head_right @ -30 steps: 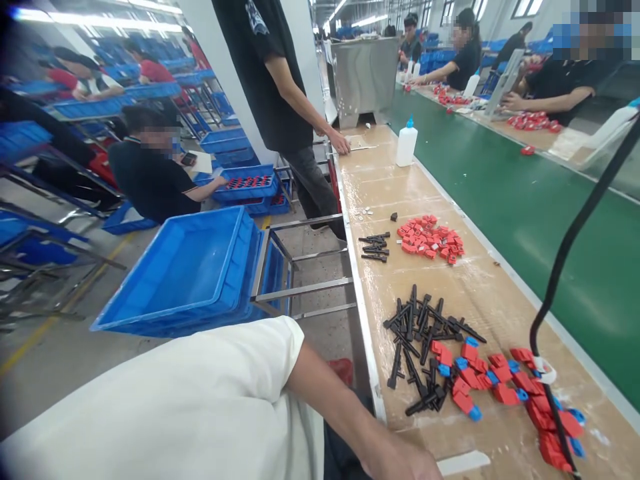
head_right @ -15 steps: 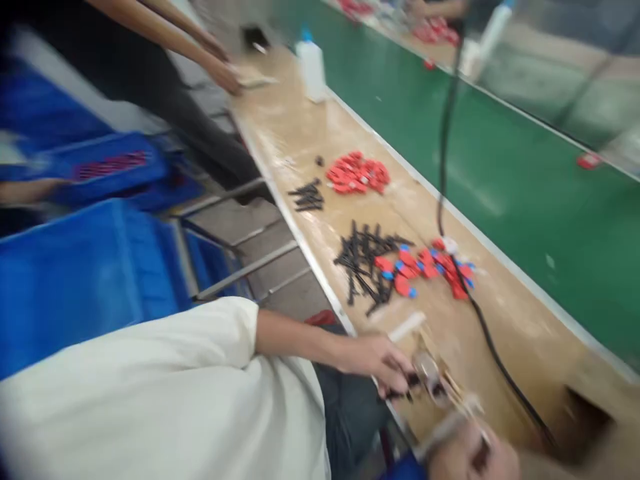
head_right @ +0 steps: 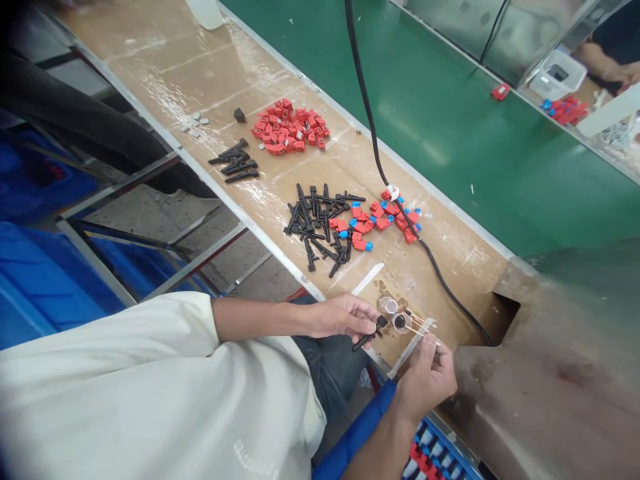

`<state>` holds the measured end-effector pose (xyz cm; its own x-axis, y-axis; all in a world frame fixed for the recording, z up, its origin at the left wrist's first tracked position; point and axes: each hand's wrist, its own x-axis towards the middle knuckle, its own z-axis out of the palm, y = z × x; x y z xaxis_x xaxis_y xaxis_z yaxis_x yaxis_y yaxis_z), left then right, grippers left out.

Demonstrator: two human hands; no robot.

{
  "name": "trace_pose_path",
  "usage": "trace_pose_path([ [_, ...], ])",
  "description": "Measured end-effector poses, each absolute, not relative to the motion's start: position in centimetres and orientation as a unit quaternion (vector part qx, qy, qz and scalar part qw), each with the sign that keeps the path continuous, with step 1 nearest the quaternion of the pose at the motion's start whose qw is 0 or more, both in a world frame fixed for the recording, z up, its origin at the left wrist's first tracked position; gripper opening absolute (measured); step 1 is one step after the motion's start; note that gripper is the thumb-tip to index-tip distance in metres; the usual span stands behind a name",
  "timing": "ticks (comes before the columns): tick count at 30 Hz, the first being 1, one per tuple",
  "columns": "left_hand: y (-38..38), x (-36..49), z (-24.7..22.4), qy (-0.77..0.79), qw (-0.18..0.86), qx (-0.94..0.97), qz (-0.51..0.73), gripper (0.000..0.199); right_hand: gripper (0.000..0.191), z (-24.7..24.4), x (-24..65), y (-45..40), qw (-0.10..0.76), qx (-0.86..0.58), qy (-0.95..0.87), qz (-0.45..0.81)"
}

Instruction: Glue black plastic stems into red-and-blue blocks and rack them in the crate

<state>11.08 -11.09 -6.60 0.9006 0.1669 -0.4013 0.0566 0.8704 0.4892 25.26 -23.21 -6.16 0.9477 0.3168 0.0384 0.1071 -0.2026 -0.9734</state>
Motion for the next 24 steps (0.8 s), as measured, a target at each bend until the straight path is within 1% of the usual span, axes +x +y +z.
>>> trace_pose_path([
  [7,-11.2,11.1,-6.6,0.216,0.948,0.233,0.012,0.059,0.043,-4.4,25.2,-23.2,0.648,-0.716,-0.122,0.228],
  [12,-11.3,11.1,-6.5,0.206,0.955,0.215,0.003,0.058,0.04,-3.5,25.0,-23.3,0.685,-0.662,-0.103,0.287],
  [19,-11.4,11.3,-6.5,0.188,0.963,0.194,-0.017,0.044,0.035,-2.7,24.4,-23.4,0.691,-0.658,-0.131,0.269],
  [21,-11.5,11.4,-6.6,0.189,0.963,0.189,-0.023,0.041,0.032,-2.5,23.8,-23.5,0.687,-0.673,-0.153,0.228],
  [24,-11.5,11.4,-6.7,0.191,0.965,0.177,-0.022,0.043,0.029,-2.3,22.9,-23.5,0.67,-0.703,-0.188,0.145],
])
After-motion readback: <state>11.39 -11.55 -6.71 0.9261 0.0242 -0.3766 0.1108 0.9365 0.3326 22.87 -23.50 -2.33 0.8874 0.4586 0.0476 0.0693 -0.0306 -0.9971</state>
